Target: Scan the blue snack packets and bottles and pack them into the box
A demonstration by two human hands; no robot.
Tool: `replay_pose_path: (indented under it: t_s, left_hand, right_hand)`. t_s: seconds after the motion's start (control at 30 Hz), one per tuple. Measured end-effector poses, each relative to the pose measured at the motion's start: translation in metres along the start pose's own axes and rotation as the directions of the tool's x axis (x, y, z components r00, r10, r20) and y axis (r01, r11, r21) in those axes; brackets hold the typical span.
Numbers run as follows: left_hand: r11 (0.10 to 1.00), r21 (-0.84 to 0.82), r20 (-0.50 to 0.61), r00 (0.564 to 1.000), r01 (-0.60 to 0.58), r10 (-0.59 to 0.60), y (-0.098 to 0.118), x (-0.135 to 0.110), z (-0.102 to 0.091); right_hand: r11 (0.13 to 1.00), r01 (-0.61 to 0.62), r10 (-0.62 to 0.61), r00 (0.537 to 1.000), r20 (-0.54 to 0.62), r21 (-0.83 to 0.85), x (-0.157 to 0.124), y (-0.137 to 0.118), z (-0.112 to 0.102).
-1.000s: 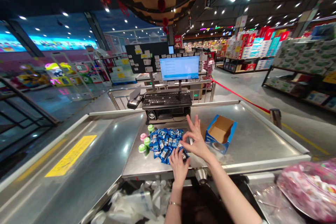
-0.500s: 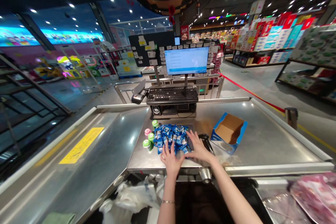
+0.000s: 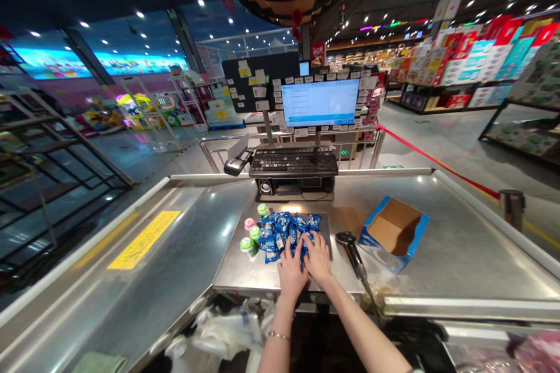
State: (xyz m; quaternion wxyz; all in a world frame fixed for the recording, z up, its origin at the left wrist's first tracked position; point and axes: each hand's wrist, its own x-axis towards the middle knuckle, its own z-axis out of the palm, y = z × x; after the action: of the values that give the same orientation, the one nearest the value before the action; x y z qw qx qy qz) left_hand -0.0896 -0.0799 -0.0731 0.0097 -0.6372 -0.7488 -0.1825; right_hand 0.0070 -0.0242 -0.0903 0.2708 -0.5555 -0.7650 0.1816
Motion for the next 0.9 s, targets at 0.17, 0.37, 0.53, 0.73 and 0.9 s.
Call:
replay_pose_path:
  t_s: [0.17, 0.37, 0.53, 0.73, 0.9]
  left_hand:
    - [0.994, -0.065, -0.037, 0.995, 0.085, -0.087, 0.003, 0.006, 0.009]
    - [0.985, -0.155, -0.023, 0.997, 0.07, -0.075, 0.003, 0.016, 0.012]
    - [0.956, -0.286, -0.042, 0.996, 0.069, -0.084, 0.002, 0.016, 0.019]
    - [0.917, -0.398, -0.053, 0.997, 0.032, -0.058, 0.007, 0.018, 0.014]
    - [0.882, -0.465, -0.131, 0.991, -0.078, 0.018, 0.04, 0.029, -0.016]
  right_hand:
    - [0.998, -0.06, 0.061, 0.997, -0.037, 0.007, 0.008, -0.001, 0.004]
    - [0.999, -0.036, 0.038, 0.998, -0.043, 0.039, 0.009, 0.005, 0.009]
    - [0.994, -0.002, 0.015, 0.994, -0.113, 0.112, 0.003, 0.008, 0.005]
    - [0.952, -0.06, 0.127, 0.97, -0.209, 0.301, 0.001, 0.01, -0.005]
    - [0.947, 0.008, 0.1, 0.942, -0.321, 0.321, 0.007, 0.008, -0.05]
